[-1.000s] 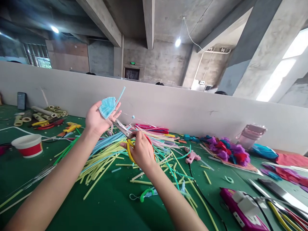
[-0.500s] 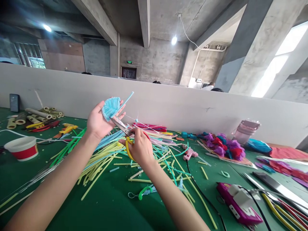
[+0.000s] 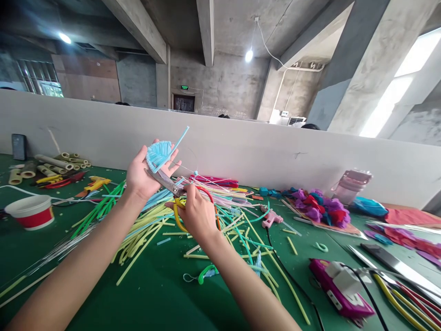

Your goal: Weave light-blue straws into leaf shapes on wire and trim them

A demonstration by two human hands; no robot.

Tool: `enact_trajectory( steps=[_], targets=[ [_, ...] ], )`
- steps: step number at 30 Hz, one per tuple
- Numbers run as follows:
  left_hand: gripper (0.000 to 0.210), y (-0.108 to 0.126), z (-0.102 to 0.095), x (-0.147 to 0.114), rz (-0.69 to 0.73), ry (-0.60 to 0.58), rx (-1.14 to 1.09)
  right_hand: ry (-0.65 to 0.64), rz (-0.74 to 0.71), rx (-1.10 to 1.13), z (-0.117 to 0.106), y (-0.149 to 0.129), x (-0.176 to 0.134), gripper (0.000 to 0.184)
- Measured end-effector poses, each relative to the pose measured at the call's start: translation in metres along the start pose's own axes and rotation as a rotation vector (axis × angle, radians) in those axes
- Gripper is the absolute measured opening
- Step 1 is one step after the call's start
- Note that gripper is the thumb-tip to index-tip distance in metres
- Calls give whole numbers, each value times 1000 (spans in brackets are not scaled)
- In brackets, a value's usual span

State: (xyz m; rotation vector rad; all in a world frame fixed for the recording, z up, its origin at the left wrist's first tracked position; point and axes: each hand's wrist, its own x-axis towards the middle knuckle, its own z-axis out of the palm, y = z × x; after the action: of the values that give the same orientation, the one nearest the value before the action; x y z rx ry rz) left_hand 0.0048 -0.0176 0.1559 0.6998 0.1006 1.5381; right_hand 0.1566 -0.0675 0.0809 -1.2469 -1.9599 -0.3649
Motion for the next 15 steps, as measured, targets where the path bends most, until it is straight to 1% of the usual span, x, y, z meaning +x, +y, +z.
enact_trajectory(
  steps=[6,9,12,15],
  targets=[
    [25,0,-1,0,1,1,-14,-4,-42,-37,1,1,-1,29],
    [25,-1,-2,0,0,12,-18,-20,-46,-61,0,1,-1,31],
    [24,-2,-3,1,0,32,-8,-65,-42,-75,-1,0,0,33],
    [24,-3,-5,2,11,26,4,-97,-42,-100,-1,-1,0,37]
  ],
)
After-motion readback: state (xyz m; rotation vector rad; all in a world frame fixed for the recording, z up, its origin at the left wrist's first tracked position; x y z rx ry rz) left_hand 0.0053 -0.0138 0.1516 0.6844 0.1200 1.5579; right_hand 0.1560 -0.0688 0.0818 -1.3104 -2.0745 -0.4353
